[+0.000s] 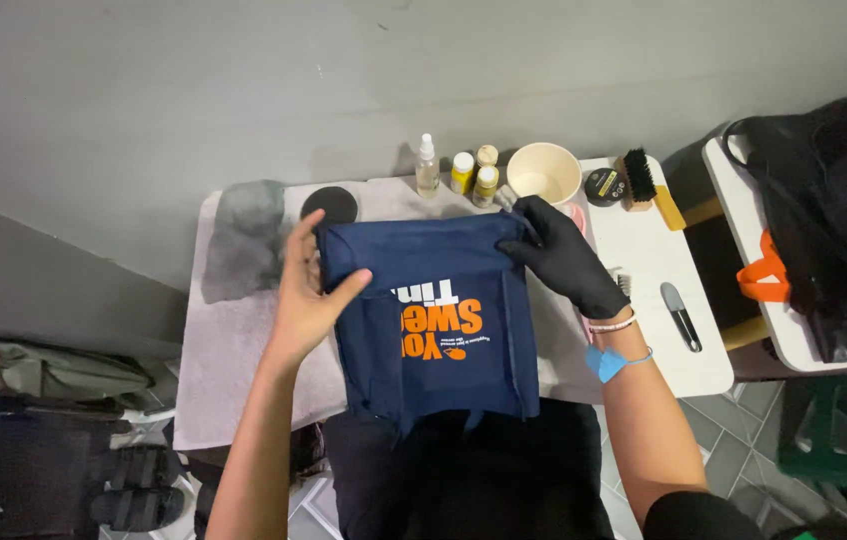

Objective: The person uses a metal spatula to scrape a white substance off a blue tote bag placed on a towel. They repeatedly dip the spatula into a white cup to collect the residue and continue scraping the bag's surface.

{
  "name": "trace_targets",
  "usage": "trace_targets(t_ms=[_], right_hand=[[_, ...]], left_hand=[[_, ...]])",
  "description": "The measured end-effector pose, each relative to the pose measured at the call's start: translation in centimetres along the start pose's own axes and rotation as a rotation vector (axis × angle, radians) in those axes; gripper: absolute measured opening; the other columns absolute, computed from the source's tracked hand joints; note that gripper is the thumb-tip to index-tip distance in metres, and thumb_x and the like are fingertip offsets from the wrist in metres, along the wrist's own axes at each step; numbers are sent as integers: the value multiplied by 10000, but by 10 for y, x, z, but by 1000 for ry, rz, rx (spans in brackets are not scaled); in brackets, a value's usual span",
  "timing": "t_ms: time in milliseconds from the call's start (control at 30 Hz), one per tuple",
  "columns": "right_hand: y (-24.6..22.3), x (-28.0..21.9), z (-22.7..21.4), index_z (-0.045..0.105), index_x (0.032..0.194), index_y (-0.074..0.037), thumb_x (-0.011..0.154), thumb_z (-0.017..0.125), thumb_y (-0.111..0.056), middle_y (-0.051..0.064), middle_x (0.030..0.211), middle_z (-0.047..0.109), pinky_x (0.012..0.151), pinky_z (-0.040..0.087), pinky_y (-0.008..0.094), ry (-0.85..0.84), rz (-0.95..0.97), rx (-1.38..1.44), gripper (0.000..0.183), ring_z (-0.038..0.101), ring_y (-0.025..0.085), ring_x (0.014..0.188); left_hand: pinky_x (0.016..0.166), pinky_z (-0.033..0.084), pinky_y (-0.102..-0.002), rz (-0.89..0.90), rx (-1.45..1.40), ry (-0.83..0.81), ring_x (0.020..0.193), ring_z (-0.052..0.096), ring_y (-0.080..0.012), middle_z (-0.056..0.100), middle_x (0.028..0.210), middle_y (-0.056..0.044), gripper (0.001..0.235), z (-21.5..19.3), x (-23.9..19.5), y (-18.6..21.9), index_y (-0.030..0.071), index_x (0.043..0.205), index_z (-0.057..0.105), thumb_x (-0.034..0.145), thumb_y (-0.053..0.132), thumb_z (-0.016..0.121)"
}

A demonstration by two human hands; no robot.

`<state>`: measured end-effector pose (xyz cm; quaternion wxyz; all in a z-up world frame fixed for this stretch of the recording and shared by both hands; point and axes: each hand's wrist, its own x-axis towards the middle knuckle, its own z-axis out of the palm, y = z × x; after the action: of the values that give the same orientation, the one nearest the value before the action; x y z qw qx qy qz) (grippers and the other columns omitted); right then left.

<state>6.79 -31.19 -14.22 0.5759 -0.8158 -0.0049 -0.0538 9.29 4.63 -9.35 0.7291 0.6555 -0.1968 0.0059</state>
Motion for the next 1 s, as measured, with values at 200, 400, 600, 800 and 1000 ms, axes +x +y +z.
trace_targets(t_ms=[200,400,600,800,1000], right_hand=[[-20,-19,-2,544,1169,-73,885,757,35,103,1020,654,1050,479,425,-44,-30,8,370,621,214,1112],[-41,-18,10,646,1176,-4,1112,579,-278,149,940,697,912,547,404,168,43,15,290,654,204,933],[-7,-27,46,664,1070,-48,1096,639,-191,170,898,683,899,520,409,522,-55,-89,148,686,262,946],[-16,-34,72,563,1147,-77,1131,440,-237,218,823,633,736,526,531,695,-46,-495,202,667,465,859],[-21,-21,69,509,1242,-114,1110,495,-243,213,1030,755,750,569,585,646,-16,-480,185,711,468,931]], left_hand=[[1203,265,-591,-20,460,-28,1469,310,-487,389,1554,-314,986,7,0,35,54,1570,318,741,-24,847],[851,534,-296,21,262,101,883,560,-131,624,1037,-60,384,10,-4,16,109,1211,684,861,71,837],[491,365,-160,98,313,401,519,388,-16,697,1120,30,280,17,-18,-13,162,1231,610,984,82,716],[576,517,-306,484,677,410,660,652,-264,685,916,-106,107,6,-18,-41,47,1108,618,1006,21,637],[686,585,-317,760,1000,219,779,659,-260,615,961,-128,146,7,-10,-15,16,1022,658,937,-100,635]])
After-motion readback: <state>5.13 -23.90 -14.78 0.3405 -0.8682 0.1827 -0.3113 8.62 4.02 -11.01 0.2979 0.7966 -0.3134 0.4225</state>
